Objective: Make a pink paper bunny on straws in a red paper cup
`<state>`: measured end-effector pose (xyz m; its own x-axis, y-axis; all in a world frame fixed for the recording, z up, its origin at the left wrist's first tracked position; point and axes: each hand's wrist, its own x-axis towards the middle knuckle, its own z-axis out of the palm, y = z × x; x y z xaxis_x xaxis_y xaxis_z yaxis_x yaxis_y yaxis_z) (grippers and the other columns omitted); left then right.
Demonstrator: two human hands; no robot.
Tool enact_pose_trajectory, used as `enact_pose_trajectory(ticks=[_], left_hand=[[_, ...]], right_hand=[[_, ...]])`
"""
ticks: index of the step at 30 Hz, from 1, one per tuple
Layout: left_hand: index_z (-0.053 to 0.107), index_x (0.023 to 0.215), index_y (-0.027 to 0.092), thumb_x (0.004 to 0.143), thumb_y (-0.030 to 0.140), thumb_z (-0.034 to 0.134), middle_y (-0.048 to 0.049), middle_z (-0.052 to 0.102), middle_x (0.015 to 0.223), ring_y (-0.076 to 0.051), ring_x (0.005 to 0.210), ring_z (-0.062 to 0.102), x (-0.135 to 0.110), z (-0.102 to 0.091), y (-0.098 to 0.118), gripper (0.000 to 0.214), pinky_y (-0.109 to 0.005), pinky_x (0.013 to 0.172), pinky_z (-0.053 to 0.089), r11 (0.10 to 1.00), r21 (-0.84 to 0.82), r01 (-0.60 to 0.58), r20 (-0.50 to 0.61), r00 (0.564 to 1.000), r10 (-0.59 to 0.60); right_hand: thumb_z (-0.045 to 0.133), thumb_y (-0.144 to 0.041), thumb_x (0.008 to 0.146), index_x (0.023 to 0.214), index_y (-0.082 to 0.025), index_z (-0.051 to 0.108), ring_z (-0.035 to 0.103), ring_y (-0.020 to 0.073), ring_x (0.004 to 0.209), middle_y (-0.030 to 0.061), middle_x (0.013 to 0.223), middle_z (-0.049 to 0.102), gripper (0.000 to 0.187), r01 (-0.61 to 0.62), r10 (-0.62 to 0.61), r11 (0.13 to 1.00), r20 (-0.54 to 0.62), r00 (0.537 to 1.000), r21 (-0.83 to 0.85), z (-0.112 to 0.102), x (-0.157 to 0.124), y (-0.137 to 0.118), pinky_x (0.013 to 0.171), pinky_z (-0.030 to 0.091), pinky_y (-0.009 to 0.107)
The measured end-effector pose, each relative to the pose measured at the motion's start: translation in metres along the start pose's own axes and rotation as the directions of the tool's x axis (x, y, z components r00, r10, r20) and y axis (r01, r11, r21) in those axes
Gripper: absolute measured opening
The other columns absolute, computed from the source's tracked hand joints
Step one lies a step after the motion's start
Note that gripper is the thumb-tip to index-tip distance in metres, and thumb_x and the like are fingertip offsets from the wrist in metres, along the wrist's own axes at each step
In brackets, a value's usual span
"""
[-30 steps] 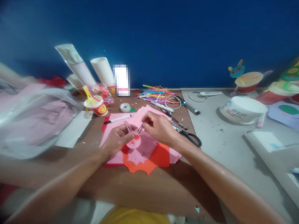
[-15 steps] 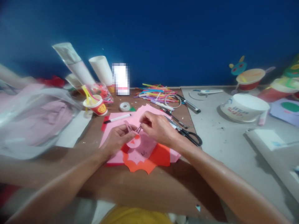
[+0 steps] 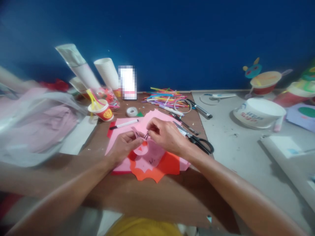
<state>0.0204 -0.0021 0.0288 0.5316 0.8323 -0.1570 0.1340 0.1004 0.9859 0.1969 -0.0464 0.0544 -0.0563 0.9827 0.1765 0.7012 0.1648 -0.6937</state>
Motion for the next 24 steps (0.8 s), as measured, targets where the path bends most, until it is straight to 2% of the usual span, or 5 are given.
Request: enact_pose_trajectory(ticks=[24], left_hand=[[0.067,0.070,0.013,0.064,0.029,0.072,0.0002,0.063,0.066,-0.009,0.061,0.053,-0.0002,0.0014,-0.0011,0.018,-0.022,0.061,0.041,0.999,-0.042,0.028,-0.033,0.999,-0.030]], right_hand=[[0.051,-0.019,0.079,0.082,-0.021,0.057,0.059,0.0122,0.064,-0.0022,0.071,0.065,0.007,-0.019,0.019,1.000,0.017,1.000,0.018,0.0039,-0.0011,0.0010,0.058,0.040,0.023]])
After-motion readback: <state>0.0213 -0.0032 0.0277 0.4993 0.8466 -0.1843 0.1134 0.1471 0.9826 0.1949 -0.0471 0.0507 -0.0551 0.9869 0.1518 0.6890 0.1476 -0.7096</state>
